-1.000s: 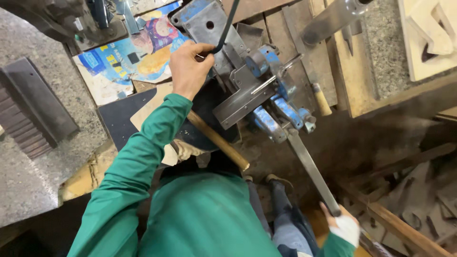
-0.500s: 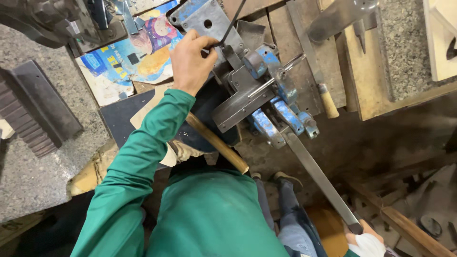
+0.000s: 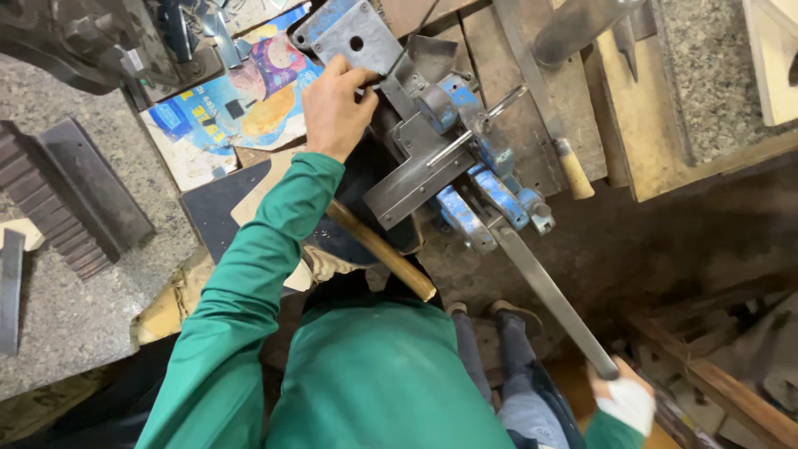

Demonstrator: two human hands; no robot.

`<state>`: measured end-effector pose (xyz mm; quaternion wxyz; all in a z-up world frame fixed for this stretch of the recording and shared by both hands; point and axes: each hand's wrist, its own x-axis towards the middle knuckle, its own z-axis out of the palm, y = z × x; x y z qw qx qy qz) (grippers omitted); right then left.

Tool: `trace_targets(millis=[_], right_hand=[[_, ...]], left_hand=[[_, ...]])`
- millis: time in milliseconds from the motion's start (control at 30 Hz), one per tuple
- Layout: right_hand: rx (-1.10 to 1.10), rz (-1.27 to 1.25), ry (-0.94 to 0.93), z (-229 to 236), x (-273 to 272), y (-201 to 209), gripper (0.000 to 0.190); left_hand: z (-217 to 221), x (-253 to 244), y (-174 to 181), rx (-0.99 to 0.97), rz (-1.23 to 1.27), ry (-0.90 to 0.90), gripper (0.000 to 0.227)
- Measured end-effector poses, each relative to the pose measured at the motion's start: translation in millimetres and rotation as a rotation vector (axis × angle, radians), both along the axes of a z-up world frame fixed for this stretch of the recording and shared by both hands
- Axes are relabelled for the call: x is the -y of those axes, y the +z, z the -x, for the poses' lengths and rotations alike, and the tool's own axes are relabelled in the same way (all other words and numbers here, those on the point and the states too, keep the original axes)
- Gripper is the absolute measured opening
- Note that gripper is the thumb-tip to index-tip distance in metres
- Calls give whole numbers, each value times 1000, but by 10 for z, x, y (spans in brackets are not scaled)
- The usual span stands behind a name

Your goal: The person repeatedly aligns a dark metal bracket with a light wooden piece, checks the fit, and places the assembly into a blue vise. The person removes the assembly, inspects the joint, and repeats the alignment and clamping process multiple times.

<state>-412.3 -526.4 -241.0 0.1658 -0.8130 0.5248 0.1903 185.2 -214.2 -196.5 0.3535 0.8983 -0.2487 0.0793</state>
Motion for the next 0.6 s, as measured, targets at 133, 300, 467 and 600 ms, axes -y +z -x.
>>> trace_targets(millis=[133, 300, 467, 600], right_hand=[[8, 3, 72, -164, -13, -90, 35], [79, 70, 34, 20, -131, 28, 34], [34, 86, 61, -161, 55, 88, 35], [144, -4, 2, -40, -81, 107, 33]], left_hand=[[-141, 23, 2, 62, 30, -44, 20], [-100, -120, -45, 13, -26, -106, 21], [-258, -154, -89, 124, -48, -158, 24], [-180, -190, -208, 80, -67, -144, 24]])
